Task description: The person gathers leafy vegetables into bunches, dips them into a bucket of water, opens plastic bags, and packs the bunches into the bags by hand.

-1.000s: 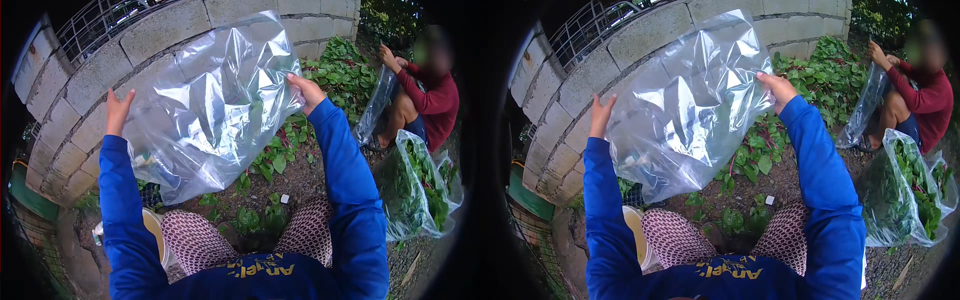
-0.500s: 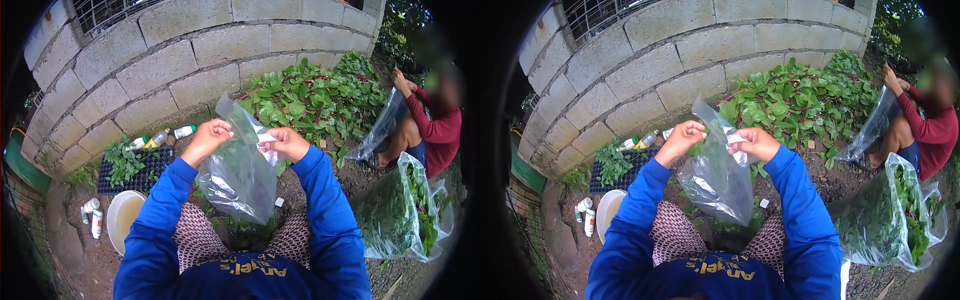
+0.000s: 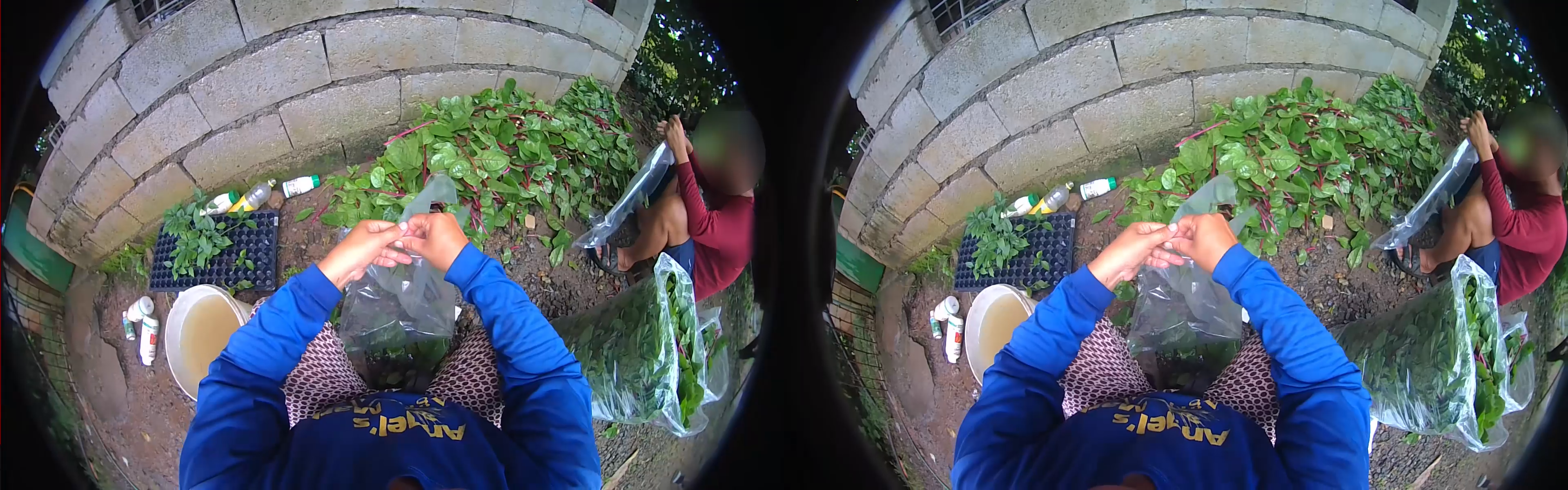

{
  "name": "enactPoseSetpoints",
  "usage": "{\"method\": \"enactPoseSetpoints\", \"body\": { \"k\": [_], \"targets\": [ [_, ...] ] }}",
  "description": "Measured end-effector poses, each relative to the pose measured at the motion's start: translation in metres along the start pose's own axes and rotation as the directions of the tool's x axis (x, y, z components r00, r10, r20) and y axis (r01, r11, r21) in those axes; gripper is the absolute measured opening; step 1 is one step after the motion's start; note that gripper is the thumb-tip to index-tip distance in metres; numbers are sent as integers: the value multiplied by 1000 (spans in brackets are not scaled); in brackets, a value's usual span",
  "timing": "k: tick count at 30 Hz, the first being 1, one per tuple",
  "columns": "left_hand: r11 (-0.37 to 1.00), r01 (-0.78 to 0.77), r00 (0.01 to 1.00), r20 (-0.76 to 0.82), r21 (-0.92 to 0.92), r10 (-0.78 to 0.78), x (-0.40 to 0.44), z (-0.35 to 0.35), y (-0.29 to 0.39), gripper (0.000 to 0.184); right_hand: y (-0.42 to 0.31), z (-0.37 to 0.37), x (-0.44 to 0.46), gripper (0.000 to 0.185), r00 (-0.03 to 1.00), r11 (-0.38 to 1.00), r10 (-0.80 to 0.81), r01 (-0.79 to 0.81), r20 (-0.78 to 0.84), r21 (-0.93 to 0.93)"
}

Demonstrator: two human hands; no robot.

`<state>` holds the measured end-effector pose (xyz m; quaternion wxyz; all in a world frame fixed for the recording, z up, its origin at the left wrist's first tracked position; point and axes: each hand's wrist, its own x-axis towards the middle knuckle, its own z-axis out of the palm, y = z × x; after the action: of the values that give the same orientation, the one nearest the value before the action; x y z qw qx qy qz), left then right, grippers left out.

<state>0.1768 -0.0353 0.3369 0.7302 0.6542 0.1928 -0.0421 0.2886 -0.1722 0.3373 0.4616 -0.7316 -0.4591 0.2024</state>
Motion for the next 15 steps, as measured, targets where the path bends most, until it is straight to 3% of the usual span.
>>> {"method": "enactPoseSetpoints", "body": {
  "k": [2,3,6,7,11,13,15],
  "targets": [
    [997,-45,997,-64,-60,41,3,-8,-5,27,11,-3,0,15,988,969,54,-86,142,233],
    [992,-63,991,-121,-108,50,4,-12,-6,24,18,-6,-2,14,992,986,21,-41,124,160],
    [956,-65,977,-215,-285,2,7,-21,-3,13,-16,-24,-10,15,999,945,47,-40,13,-324],
    [936,-61,976,-215,-348,-16,10,-23,-5,12,-6,-22,-9,18,997,954,-51,30,-63,-297],
    [862,-134,975,-223,-489,25,15,-19,-12,11,-10,-20,-6,23,991,906,-36,-21,-126,-423],
    [837,-206,963,-256,-507,82,17,-18,-15,15,-2,-18,-2,26,993,927,21,-63,-117,-370],
    [817,-280,944,-297,-504,140,19,-20,-17,22,41,-12,4,27,999,999,41,-40,-32,21]
  ]
}}
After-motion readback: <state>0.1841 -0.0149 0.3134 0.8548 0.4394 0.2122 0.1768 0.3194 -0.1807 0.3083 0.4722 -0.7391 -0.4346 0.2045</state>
